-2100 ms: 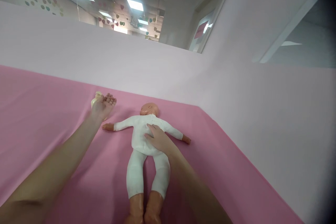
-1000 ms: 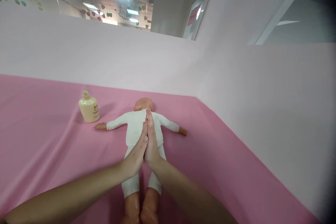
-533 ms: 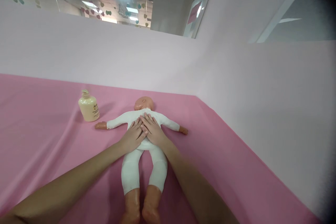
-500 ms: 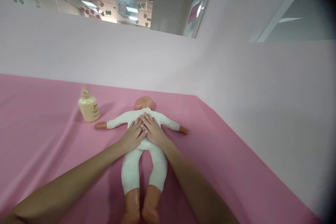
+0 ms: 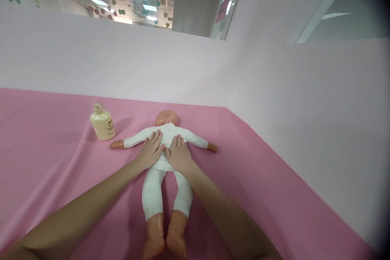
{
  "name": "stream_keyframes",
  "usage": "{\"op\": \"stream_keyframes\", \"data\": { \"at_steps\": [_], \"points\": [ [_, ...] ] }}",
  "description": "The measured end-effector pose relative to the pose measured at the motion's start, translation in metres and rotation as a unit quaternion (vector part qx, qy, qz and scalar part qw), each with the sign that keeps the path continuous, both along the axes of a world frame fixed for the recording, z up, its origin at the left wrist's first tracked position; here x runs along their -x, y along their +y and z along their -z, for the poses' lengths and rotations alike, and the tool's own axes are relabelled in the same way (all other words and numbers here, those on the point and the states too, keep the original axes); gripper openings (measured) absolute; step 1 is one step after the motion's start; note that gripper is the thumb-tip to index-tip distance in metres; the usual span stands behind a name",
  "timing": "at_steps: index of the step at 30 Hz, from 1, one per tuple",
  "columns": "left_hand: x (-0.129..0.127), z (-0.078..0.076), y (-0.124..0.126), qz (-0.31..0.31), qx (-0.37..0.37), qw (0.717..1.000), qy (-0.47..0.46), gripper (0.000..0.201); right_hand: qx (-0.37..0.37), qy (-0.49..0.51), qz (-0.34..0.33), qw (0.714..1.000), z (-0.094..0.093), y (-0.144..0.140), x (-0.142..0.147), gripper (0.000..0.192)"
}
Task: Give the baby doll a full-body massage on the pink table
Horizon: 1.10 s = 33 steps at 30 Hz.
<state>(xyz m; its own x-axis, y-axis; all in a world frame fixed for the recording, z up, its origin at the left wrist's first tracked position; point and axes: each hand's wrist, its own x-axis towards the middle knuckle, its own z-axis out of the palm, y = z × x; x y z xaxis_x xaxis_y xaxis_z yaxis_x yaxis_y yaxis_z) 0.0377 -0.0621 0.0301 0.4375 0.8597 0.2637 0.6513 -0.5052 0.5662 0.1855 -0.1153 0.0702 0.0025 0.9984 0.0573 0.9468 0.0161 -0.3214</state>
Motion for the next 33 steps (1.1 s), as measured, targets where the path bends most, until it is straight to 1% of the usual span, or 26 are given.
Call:
{"op": "stream_keyframes", "data": {
  "at_steps": [2, 4, 7, 11, 14, 17, 18, 19, 20, 22, 24, 27, 28, 30, 32, 33],
  "points": [
    [0.0, 0.002, 0.001, -0.006, 0.002, 1.0, -0.006, 0.063, 0.014, -0.006, -0.002, 1.0, -0.001, -0.006, 0.005, 0.074],
    [-0.001, 0.003, 0.002, -0.011, 0.009, 1.0, -0.009, 0.065, 0.022, -0.007, -0.03, 0.999, -0.002, -0.009, 0.005, 0.074],
    [-0.001, 0.004, 0.002, -0.014, 0.019, 1.0, -0.008, 0.068, 0.022, 0.003, -0.112, 0.993, -0.005, -0.008, 0.0, 0.072],
    [0.0, 0.007, 0.002, -0.002, 0.023, 1.0, -0.012, 0.068, 0.035, 0.039, -0.206, 0.977, -0.011, -0.003, -0.011, 0.067],
    [0.001, 0.01, 0.002, 0.002, 0.014, 0.999, -0.029, 0.065, 0.034, 0.101, -0.267, 0.958, -0.016, 0.001, -0.019, 0.053],
    [0.003, 0.013, 0.002, 0.004, -0.002, 0.999, -0.039, 0.061, 0.035, 0.194, -0.319, 0.927, -0.018, 0.006, -0.027, 0.026],
    [0.003, 0.014, 0.002, 0.006, -0.005, 0.999, -0.038, 0.061, 0.042, 0.227, -0.331, 0.915, -0.018, 0.008, -0.03, 0.02],
    [0.003, 0.014, 0.002, 0.007, -0.006, 0.999, -0.035, 0.06, 0.05, 0.259, -0.338, 0.903, -0.018, 0.009, -0.032, 0.019],
    [0.004, 0.014, 0.002, 0.009, -0.007, 0.999, -0.032, 0.06, 0.057, 0.29, -0.34, 0.893, -0.018, 0.011, -0.034, 0.023],
    [0.004, 0.013, 0.001, 0.011, -0.009, 1.0, -0.026, 0.061, 0.061, 0.349, -0.321, 0.878, -0.015, 0.014, -0.037, 0.036],
    [0.003, 0.011, 0.0, 0.009, -0.01, 1.0, -0.019, 0.061, 0.049, 0.409, -0.282, 0.866, -0.009, 0.015, -0.038, 0.049],
    [0.002, 0.006, -0.004, 0.004, -0.009, 1.0, -0.003, 0.064, 0.016, 0.48, -0.212, 0.851, 0.001, 0.017, -0.037, 0.056],
    [0.002, 0.004, -0.005, 0.007, -0.008, 1.0, 0.006, 0.064, 0.001, 0.49, -0.189, 0.851, 0.005, 0.018, -0.036, 0.056],
    [0.003, -0.001, -0.008, 0.025, -0.01, 0.999, 0.025, 0.062, -0.043, 0.484, -0.143, 0.862, 0.01, 0.021, -0.037, 0.053],
    [0.005, -0.006, -0.011, 0.066, -0.02, 0.997, 0.035, 0.06, -0.114, 0.449, -0.111, 0.879, 0.01, 0.024, -0.039, 0.046],
    [0.007, -0.008, -0.012, 0.094, -0.026, 0.995, 0.034, 0.059, -0.157, 0.425, -0.105, 0.886, 0.008, 0.025, -0.041, 0.043]
  ]
}}
